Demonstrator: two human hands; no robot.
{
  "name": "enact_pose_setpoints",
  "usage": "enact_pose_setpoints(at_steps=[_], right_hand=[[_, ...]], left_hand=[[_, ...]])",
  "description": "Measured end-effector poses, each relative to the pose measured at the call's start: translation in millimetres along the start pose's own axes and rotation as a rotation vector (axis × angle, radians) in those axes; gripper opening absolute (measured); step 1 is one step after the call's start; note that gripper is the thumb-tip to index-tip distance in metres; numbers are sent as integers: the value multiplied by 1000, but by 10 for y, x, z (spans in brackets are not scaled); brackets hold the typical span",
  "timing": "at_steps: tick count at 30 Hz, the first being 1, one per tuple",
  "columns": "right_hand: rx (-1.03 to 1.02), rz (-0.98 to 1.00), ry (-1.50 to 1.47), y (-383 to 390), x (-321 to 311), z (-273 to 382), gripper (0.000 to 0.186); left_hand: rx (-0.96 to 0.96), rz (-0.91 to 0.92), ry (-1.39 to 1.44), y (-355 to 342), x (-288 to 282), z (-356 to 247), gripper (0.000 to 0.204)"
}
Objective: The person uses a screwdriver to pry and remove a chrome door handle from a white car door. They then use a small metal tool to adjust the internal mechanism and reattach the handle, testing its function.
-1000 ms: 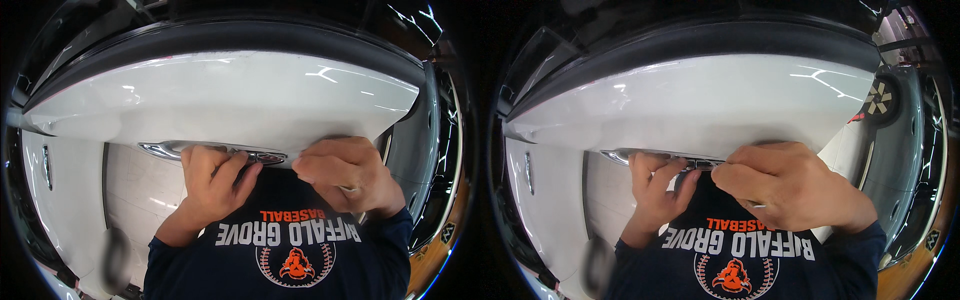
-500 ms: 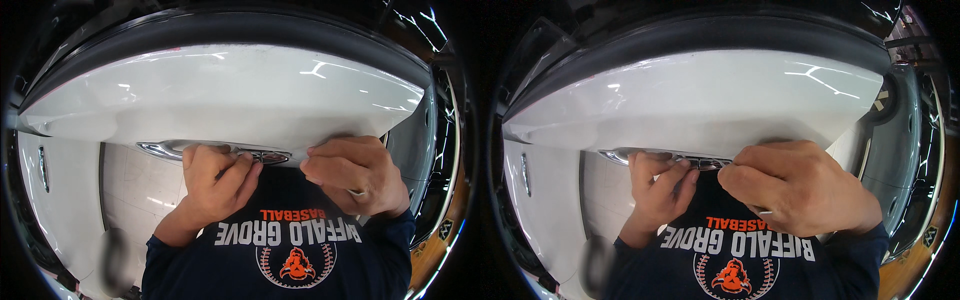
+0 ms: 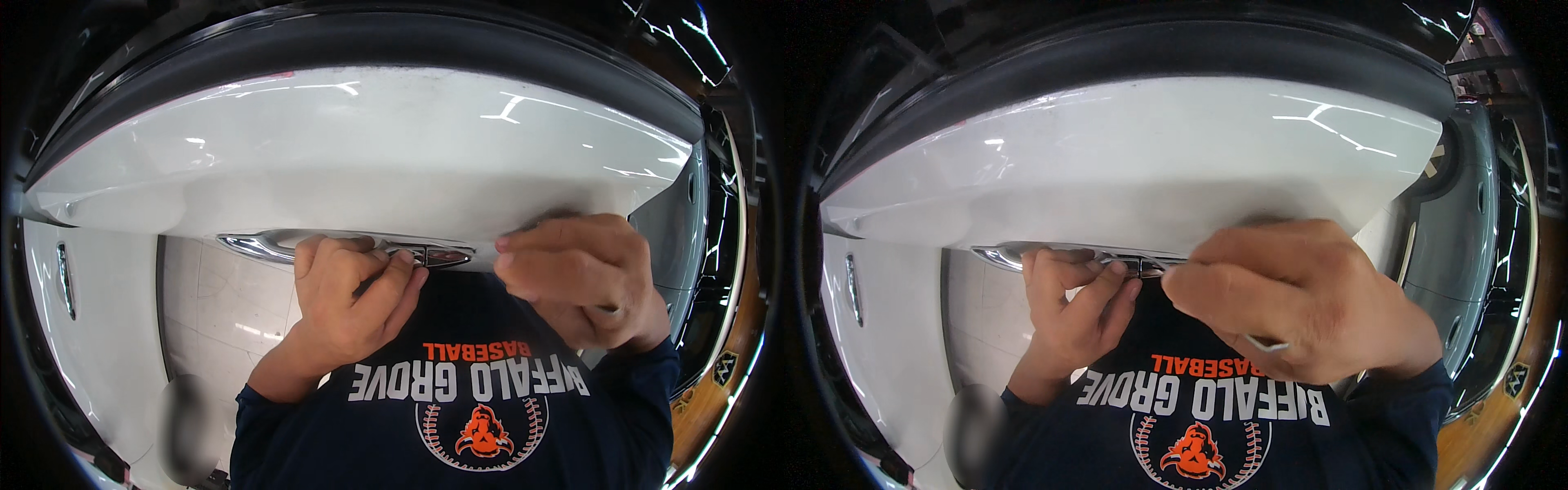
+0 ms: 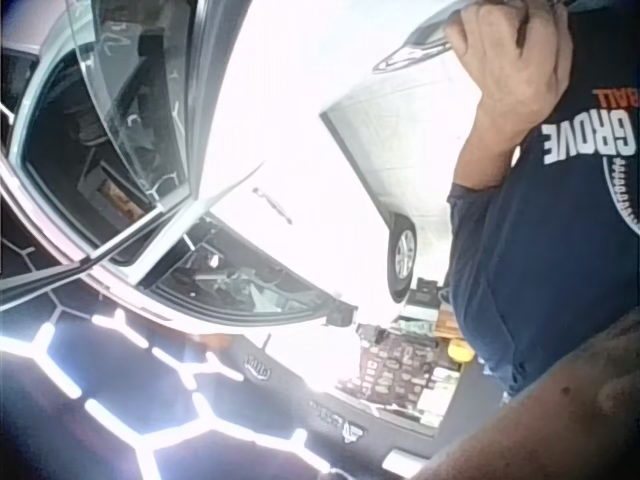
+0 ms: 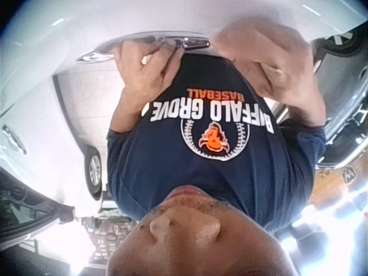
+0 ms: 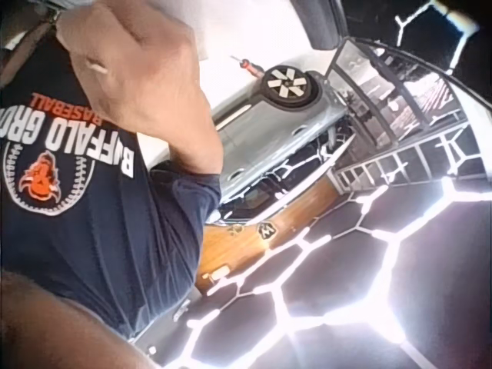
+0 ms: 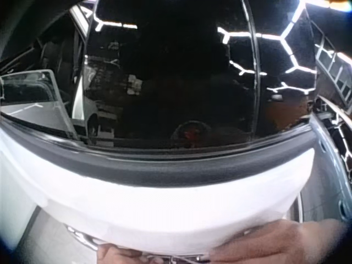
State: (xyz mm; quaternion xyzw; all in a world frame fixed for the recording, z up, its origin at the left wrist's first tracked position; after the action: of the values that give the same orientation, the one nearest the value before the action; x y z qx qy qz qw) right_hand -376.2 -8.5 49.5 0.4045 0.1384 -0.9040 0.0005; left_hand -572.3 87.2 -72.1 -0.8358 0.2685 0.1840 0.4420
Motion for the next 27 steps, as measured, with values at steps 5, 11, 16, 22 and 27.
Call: enact_pose_setpoints(at_steps=[5, 11, 16, 22, 27], right_hand=[[-5, 40, 57, 38, 20, 29, 35], [-31, 0, 33, 54, 105, -28, 37], [-25, -21, 3, 37, 167, -35, 36], [88, 7, -6, 72, -4, 56, 34], [57, 18, 23, 119, 71, 27, 30]], left_hand=[[13, -11, 12, 5, 22, 16, 28], [20, -16, 26, -15, 26, 9, 27], [22, -16, 17, -3, 11, 19, 27], [18, -25, 23, 18, 5, 32, 28], [22, -39, 21, 27, -6, 36, 28]])
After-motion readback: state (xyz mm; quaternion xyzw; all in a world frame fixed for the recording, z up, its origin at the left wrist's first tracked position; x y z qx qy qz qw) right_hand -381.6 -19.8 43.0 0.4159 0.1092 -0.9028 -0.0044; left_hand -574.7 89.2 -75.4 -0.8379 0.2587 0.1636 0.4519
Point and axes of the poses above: each hand's wrist, its own y-axis away from the middle knuckle, its own x-axis out of the palm, z = x × y, the point moved 1 cm from there along -y, towards the middle knuckle, and after that the axes turned 6 degrees about -z, right-handed, at the moved point
